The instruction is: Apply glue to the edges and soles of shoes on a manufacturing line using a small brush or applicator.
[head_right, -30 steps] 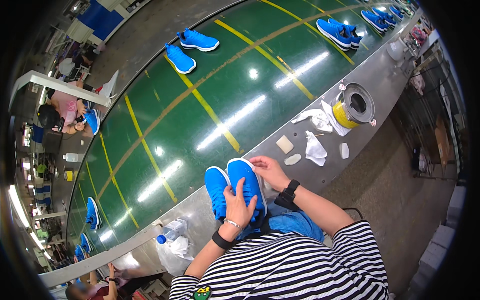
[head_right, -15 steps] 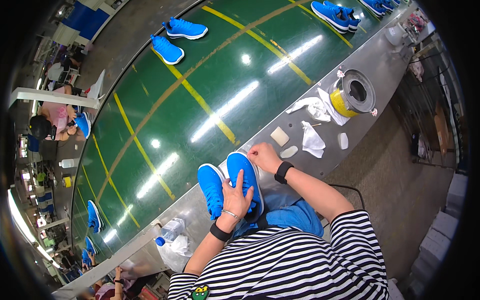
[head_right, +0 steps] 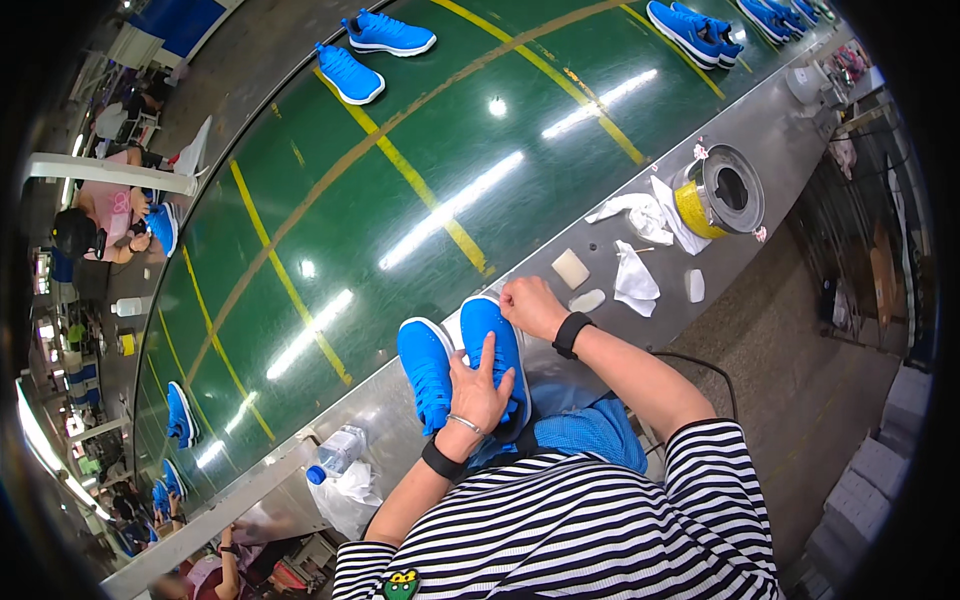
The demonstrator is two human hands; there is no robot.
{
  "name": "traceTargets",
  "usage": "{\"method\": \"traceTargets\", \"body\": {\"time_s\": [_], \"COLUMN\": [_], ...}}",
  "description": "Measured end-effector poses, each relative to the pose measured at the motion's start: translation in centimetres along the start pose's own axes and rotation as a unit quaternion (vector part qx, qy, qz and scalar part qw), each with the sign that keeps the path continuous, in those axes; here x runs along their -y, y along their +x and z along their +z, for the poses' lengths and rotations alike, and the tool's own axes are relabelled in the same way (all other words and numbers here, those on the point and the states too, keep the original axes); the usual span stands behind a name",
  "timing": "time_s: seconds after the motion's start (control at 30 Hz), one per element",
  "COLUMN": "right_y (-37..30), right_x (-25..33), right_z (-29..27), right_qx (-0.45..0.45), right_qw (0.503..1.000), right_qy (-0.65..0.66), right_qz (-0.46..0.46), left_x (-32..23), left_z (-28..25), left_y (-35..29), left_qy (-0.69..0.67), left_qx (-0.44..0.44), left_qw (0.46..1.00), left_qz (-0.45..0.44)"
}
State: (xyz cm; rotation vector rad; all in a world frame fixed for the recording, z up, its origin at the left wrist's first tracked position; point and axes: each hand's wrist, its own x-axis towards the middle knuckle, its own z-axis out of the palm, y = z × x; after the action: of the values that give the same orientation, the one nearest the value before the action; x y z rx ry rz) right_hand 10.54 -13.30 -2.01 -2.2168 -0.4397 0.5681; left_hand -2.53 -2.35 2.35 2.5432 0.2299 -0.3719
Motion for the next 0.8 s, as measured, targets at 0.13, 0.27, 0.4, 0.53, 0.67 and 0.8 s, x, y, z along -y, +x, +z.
{"method": "traceTargets", "body": {"time_s": [0.13,0.27,0.4,0.53,0.67,0.8], "right_y": [0.3,0.3,0.2,0.0,-1.5,-6.8], "right_x": [-0.7,-1.6,-2.1,-2.7,-2.7,-0.9], "right_z": [0.2,0.6,0.5,0.3,0.7,0.6], "right_qx": [0.01,0.011,0.016,0.033,0.052,-0.003], "right_qw": [1.0,0.997,0.994,0.989,0.971,0.97], "right_qy": [0.009,0.079,0.112,0.14,0.231,0.239], "right_qz": [-0.005,0.013,0.009,0.007,0.042,0.037], "left_x": [0.1,0.1,0.2,-0.2,0.0,0.5], "left_z": [0.0,-0.1,0.0,0.1,-0.4,-1.8], "left_y": [0.0,-0.2,-0.2,-0.2,-0.5,-1.7], "left_qy": [0.004,0.006,0.006,-0.003,0.001,-0.013], "left_qx": [-0.002,0.002,-0.001,0.008,0.022,-0.03], "left_qw": [1.0,1.0,1.0,1.0,1.0,0.999], "left_qz": [0.005,0.006,0.011,0.005,-0.004,-0.012]}}
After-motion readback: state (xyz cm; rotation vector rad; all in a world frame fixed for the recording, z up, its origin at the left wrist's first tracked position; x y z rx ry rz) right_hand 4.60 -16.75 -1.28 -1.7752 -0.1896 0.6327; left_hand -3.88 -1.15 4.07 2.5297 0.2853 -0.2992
